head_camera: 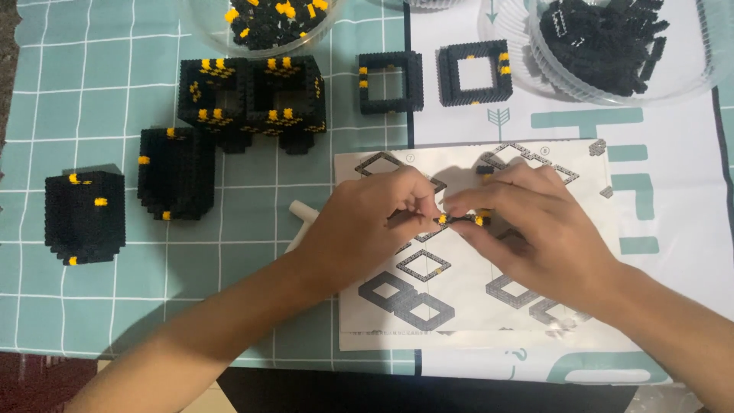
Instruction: The person assembles small black and yellow plastic bricks into square frames, following a printed instruction sheet. They use a white plastic tool to press the bricks together and occasionally pick up additional pieces from nearby bowls.
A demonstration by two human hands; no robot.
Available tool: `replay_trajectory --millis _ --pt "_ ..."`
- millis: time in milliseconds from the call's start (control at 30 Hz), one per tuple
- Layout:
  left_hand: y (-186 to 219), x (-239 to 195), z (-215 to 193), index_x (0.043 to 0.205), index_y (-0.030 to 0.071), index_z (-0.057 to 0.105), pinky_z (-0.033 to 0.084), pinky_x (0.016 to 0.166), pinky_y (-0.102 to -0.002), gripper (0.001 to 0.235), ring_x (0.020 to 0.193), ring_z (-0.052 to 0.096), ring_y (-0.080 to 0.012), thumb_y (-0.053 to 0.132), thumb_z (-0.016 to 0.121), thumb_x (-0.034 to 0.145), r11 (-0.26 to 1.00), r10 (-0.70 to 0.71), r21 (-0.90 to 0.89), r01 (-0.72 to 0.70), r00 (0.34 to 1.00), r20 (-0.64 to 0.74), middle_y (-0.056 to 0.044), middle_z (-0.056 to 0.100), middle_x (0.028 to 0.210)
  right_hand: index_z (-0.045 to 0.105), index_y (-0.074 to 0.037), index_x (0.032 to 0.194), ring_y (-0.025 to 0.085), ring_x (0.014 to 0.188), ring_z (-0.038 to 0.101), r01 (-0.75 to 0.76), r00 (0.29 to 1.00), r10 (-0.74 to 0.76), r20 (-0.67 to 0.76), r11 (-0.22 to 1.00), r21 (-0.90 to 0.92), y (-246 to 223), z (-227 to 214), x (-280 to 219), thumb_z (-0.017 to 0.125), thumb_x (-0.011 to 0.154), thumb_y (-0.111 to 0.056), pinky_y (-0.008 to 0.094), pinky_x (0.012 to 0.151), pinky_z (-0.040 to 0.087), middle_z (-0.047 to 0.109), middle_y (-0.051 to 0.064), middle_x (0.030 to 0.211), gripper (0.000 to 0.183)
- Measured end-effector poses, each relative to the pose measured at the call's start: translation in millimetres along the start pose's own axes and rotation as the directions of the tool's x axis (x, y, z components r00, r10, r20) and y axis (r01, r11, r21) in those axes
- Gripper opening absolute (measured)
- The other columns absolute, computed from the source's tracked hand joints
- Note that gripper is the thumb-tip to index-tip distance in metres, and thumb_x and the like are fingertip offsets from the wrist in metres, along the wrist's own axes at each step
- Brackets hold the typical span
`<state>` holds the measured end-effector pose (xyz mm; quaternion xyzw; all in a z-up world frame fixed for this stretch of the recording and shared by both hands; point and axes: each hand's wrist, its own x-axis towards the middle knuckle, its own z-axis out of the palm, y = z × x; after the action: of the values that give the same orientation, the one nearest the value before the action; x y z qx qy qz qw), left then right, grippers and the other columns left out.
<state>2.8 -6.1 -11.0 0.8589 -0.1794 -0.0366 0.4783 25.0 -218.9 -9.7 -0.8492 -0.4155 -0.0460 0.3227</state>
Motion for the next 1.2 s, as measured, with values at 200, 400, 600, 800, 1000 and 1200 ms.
replay_trajectory --millis 200,400,600,800,1000,1200 --pt "-7 -1 3 0.089 0.012 0.056 0.049 0.063 -0.027 0.015 0.072 0.064 -0.0132 0.005 0.068 0.082 0.991 0.137 0.011 -0.137 0.990 -0.042 0.000 0.065 0.081 0.065 -0.010 0.099 0.017 0.081 0.054 0.011 1.000 -0.011 -0.011 1.000 0.001 -2 -1 1 0.070 0.084 -0.015 0.030 0.079 0.038 0.068 -0.005 0.092 0.017" --pt "-8 -2 5 0.088 0.012 0.056 0.049 0.064 -0.026 0.016 0.072 0.064 -0.0134 0.004 0.068 0.081 0.989 0.149 0.017 -0.148 0.987 -0.065 0.000 0.065 0.081 0.065 -0.011 0.098 0.017 0.081 0.054 0.016 1.000 -0.016 -0.009 1.000 -0.004 -1 0 1 0.070 0.085 -0.016 0.030 0.078 0.037 0.068 -0.005 0.088 0.015" --pt "-7 -2 4 0.087 0.012 0.055 0.049 0.065 -0.026 0.018 0.072 0.064 -0.0132 0.001 0.067 0.081 0.987 0.158 0.033 -0.156 0.986 -0.061 0.001 0.066 0.082 0.064 -0.011 0.098 0.018 0.083 0.055 0.031 0.999 -0.031 -0.009 0.999 -0.022 0 1 0 0.069 0.085 -0.016 0.031 0.078 0.037 0.069 -0.005 0.091 0.015" --pt "-3 -1 4 0.085 0.011 0.055 0.049 0.065 -0.027 0.013 0.072 0.063 -0.0142 0.001 0.063 0.081 0.986 0.165 0.041 -0.163 0.984 -0.065 0.001 0.065 0.080 0.065 -0.011 0.098 0.019 0.085 0.056 0.024 1.000 -0.024 -0.009 1.000 -0.004 -1 1 1 0.069 0.085 -0.016 0.031 0.081 0.038 0.069 -0.005 0.092 0.014" --pt "-1 -1 4 0.086 0.011 0.053 0.045 0.064 -0.030 0.016 0.070 0.058 -0.0156 -0.003 0.058 0.083 0.960 0.266 0.102 -0.260 0.963 -0.041 0.001 0.061 0.079 0.066 -0.011 0.101 0.017 0.079 0.053 0.016 1.000 -0.016 0.003 1.000 0.025 -1 1 1 0.067 0.086 -0.014 0.031 0.079 0.038 0.067 -0.006 0.089 0.016" --pt "0 1 6 0.085 0.010 0.054 0.044 0.061 -0.030 0.016 0.068 0.056 -0.0165 -0.004 0.059 0.080 0.964 0.241 0.115 -0.238 0.971 -0.007 0.000 0.061 0.075 0.065 -0.010 0.099 0.017 0.078 0.053 0.010 1.000 -0.010 -0.003 0.999 0.033 -1 1 -1 0.068 0.086 -0.012 0.031 0.080 0.038 0.062 -0.004 0.081 0.014"
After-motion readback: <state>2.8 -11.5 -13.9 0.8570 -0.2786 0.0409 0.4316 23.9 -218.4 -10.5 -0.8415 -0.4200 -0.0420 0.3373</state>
